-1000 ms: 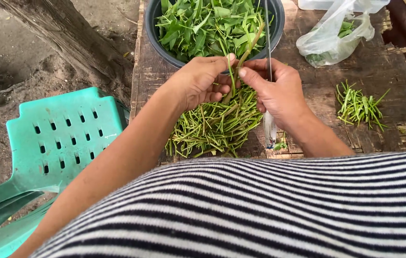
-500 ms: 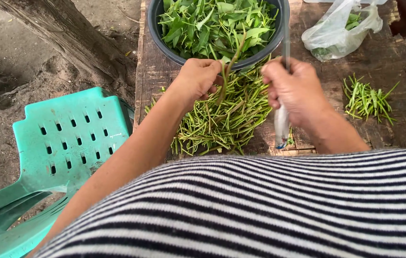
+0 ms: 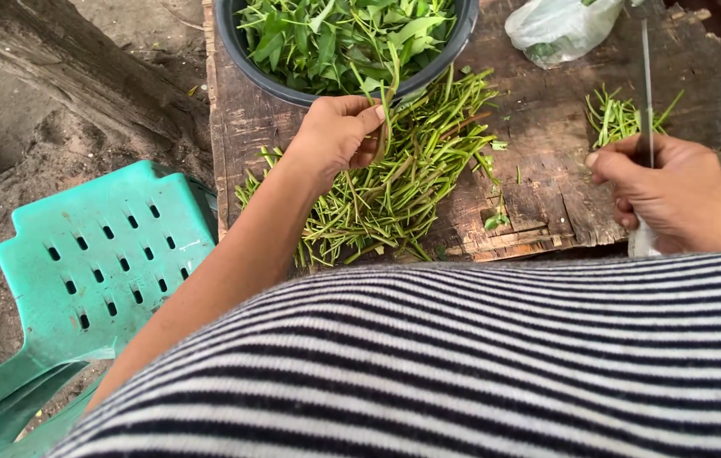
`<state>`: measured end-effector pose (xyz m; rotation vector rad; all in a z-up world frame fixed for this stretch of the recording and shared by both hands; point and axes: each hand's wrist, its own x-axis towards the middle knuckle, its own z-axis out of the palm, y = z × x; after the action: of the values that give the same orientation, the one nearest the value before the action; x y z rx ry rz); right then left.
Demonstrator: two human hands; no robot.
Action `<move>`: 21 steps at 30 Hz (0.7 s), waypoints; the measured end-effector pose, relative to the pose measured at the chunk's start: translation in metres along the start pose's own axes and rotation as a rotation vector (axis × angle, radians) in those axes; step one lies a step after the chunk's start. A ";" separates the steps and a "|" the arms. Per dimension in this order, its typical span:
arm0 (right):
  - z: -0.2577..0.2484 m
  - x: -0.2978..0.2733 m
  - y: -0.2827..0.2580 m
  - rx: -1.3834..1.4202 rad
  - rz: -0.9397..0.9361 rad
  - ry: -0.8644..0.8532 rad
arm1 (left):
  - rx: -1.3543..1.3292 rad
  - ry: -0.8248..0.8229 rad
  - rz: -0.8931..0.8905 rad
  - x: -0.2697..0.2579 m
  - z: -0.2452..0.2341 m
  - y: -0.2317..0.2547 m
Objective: Trimming and cutting green leafy vegetables with a knife.
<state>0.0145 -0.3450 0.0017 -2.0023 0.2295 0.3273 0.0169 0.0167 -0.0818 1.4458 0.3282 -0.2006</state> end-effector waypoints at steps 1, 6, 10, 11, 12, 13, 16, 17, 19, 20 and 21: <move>-0.003 0.002 0.010 -0.030 0.006 -0.011 | -0.073 -0.012 -0.024 -0.003 0.004 0.007; 0.023 -0.006 -0.002 -0.219 0.078 -0.080 | -0.091 -0.037 -0.077 -0.008 0.016 0.022; 0.045 0.001 -0.008 -0.282 -0.016 -0.069 | -0.270 -0.096 -0.056 -0.006 0.017 0.026; 0.050 -0.002 -0.016 -0.284 -0.018 -0.075 | -0.272 -0.090 -0.056 -0.006 0.019 0.029; 0.054 -0.005 -0.025 -0.227 -0.036 -0.134 | -0.326 -0.085 -0.057 -0.007 0.020 0.031; 0.058 -0.008 -0.034 -0.168 -0.055 -0.193 | -0.378 -0.080 -0.056 -0.007 0.022 0.034; 0.065 -0.025 -0.057 -0.028 -0.106 -0.436 | -0.473 -0.071 -0.081 -0.003 0.028 0.036; 0.068 -0.030 -0.064 -0.028 -0.107 -0.440 | -0.473 -0.067 -0.080 -0.001 0.030 0.036; 0.073 -0.041 -0.078 0.100 -0.057 -0.507 | -0.569 -0.076 -0.094 0.002 0.034 0.037; 0.071 -0.037 -0.076 0.100 -0.057 -0.510 | -0.569 -0.073 -0.095 -0.003 0.037 0.041; 0.069 -0.033 -0.074 0.237 -0.066 -0.535 | -0.533 -0.144 -0.068 -0.008 0.041 0.045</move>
<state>-0.0029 -0.2499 0.0464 -1.6185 -0.1311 0.7401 0.0283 -0.0189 -0.0332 0.8898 0.2856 -0.2490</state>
